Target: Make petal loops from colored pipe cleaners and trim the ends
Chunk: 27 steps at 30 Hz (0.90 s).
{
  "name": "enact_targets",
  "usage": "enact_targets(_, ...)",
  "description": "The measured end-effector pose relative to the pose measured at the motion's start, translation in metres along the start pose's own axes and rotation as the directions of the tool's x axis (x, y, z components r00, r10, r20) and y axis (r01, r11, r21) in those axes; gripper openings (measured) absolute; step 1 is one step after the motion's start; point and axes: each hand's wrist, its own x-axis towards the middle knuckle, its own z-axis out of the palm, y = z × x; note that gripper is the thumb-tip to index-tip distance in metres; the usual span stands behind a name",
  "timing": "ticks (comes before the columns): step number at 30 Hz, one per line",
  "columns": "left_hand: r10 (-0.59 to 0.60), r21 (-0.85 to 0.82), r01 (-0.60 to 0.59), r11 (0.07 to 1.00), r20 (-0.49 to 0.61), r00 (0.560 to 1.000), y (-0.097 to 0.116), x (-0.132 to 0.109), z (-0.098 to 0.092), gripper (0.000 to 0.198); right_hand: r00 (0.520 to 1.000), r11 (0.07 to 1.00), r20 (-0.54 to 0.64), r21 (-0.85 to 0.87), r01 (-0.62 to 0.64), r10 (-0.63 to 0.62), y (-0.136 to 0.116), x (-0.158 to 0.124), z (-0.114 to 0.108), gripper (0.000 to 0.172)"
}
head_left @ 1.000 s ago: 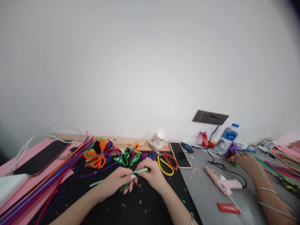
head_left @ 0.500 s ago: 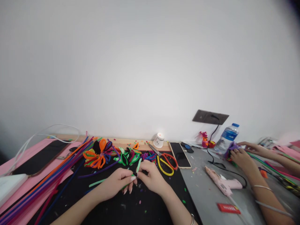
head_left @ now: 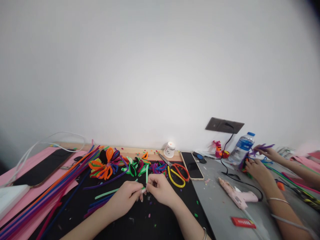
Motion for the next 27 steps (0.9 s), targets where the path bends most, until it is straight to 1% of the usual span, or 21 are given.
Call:
enact_targets(4, -0.002, -0.08, -0.004, 0.997, -0.084, 0.996, 0.0, 0.002, 0.0, 0.036, 0.997, 0.989, -0.039, 0.135, -0.06, 0.065, 0.003, 0.005, 0.0, 0.015)
enact_targets(6, -0.02, -0.176, -0.003, 0.984, -0.129, 0.991, -0.002, 0.003, -0.002, 0.034, 0.994, 0.969, -0.062, 0.235, -0.073, 0.09, 0.006, 0.008, -0.002, 0.011)
enact_targets(8, -0.074, -0.301, 0.024, 0.953, -0.155, 0.985, -0.005, 0.005, -0.003, 0.03, 0.983, 0.942, -0.147, 0.33, -0.055, 0.109, 0.011, 0.011, -0.004, 0.01)
enact_targets(10, -0.179, -0.443, 0.096, 0.892, -0.15, 0.972, -0.008, 0.006, -0.003, 0.03, 0.957, 0.922, -0.259, 0.388, -0.019, 0.129, 0.017, 0.014, -0.006, 0.02)
enact_targets(11, -0.237, -0.519, 0.136, 0.844, -0.133, 0.962, -0.009, 0.007, -0.002, 0.032, 0.945, 0.917, -0.298, 0.398, -0.007, 0.137, 0.02, 0.016, -0.006, 0.025)
enact_targets(13, -0.329, -0.662, 0.185, 0.726, -0.098, 0.939, -0.01, 0.007, 0.0, 0.038, 0.933, 0.92, -0.327, 0.391, -0.009, 0.149, 0.024, 0.017, -0.005, 0.027)
enact_targets(15, -0.38, -0.757, 0.187, 0.626, -0.086, 0.921, -0.01, 0.008, 0.001, 0.042, 0.943, 0.938, -0.298, 0.345, -0.038, 0.148, 0.025, 0.016, -0.002, 0.022)
enact_targets(17, -0.407, -0.793, 0.167, 0.585, -0.109, 0.907, -0.009, 0.008, 0.003, 0.044, 0.963, 0.96, -0.241, 0.275, -0.053, 0.122, 0.022, 0.013, 0.002, 0.017)
enact_targets(19, -0.415, -0.794, 0.145, 0.591, -0.145, 0.898, -0.009, 0.009, 0.004, 0.046, 0.979, 0.973, -0.183, 0.225, -0.042, 0.085, 0.018, 0.01, 0.007, 0.014)
enact_targets(21, -0.399, -0.779, 0.111, 0.617, -0.188, 0.897, -0.01, 0.01, 0.005, 0.046, 0.989, 0.974, -0.138, 0.227, -0.026, 0.058, 0.013, 0.007, 0.011, 0.011)
enact_targets(23, -0.37, -0.758, 0.082, 0.647, -0.218, 0.903, -0.011, 0.01, 0.005, 0.041, 0.992, 0.969, -0.11, 0.244, -0.029, 0.057, 0.01, 0.005, 0.015, 0.012)
enact_targets(27, -0.347, -0.721, 0.094, 0.686, -0.212, 0.913, -0.01, 0.008, 0.006, 0.032, 0.994, 0.975, -0.087, 0.218, -0.045, 0.065, 0.012, 0.006, 0.019, 0.007)
